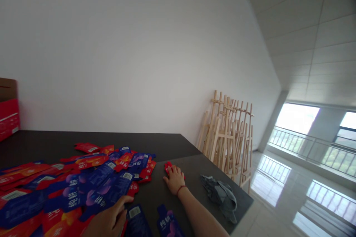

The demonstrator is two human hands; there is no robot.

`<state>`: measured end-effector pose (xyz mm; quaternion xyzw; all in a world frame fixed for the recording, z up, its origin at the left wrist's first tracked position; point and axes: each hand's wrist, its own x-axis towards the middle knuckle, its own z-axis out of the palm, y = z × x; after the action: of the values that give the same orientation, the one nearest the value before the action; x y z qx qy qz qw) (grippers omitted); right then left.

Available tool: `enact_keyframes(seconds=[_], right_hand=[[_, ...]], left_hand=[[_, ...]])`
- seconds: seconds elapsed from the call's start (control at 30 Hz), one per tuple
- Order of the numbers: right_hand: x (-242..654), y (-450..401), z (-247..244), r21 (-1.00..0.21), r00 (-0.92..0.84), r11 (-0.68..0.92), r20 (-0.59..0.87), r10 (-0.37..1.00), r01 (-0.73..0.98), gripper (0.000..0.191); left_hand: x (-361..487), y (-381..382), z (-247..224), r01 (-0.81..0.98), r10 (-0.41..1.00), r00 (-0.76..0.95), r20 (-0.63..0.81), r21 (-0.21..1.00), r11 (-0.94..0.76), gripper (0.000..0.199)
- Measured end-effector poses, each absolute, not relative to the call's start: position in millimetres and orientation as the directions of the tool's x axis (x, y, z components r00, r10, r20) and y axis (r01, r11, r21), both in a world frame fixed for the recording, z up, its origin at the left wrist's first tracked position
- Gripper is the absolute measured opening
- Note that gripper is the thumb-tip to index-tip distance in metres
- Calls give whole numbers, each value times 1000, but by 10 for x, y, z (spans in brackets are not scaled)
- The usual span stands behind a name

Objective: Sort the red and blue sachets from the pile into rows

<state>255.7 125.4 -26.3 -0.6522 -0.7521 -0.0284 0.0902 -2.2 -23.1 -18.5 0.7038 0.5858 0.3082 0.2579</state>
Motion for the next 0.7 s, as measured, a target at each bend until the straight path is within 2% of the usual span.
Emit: enact_keyframes(seconds=[0.07, 0.13, 0.2, 0.23, 0.3, 0.33, 0.43, 0.53, 0.63, 0.7], right_hand=[[2497, 1212, -166, -72, -152, 168, 187, 970, 983, 65], [2344, 1114, -58, -77, -240, 264, 235, 942, 961, 67], [2109, 947, 19, -121, -397, 437, 256, 881, 891, 58], [1975, 840, 33, -167, -483, 521, 220, 847, 837, 51], [1713, 595, 6, -261, -575, 602, 177, 799, 755, 44], [1597, 469, -31, -268, -613, 639, 183, 769, 721, 46], [1347, 144, -184, -191, -697, 726, 201, 688, 661, 59], [1250, -17, -274, -92, -709, 739, 226, 668, 667, 65], [1307, -13, -213, -46, -712, 749, 278, 645, 660, 54], [1421, 42, -123, -76, -689, 736, 296, 661, 673, 39]], left_hand=[[-32, -220, -181, 636, 984, 108, 145, 751, -180, 32], [-55, -187, -188, 566, 983, 69, 170, 805, -179, 31], [-92, -132, -200, 462, 980, 1, 200, 869, -178, 32], [-113, -101, -206, 409, 976, -39, 215, 894, -180, 33], [-153, -47, -211, 323, 962, -126, 241, 927, -190, 34], [-169, -28, -210, 289, 954, -163, 253, 936, -199, 33], [-184, -17, -202, 219, 938, -220, 267, 951, -219, 32], [-165, -57, -190, 208, 936, -226, 271, 952, -225, 35], [-156, -103, -170, 230, 928, -221, 302, 940, -251, 38], [-161, -112, -159, 239, 909, -226, 350, 925, -296, 39]])
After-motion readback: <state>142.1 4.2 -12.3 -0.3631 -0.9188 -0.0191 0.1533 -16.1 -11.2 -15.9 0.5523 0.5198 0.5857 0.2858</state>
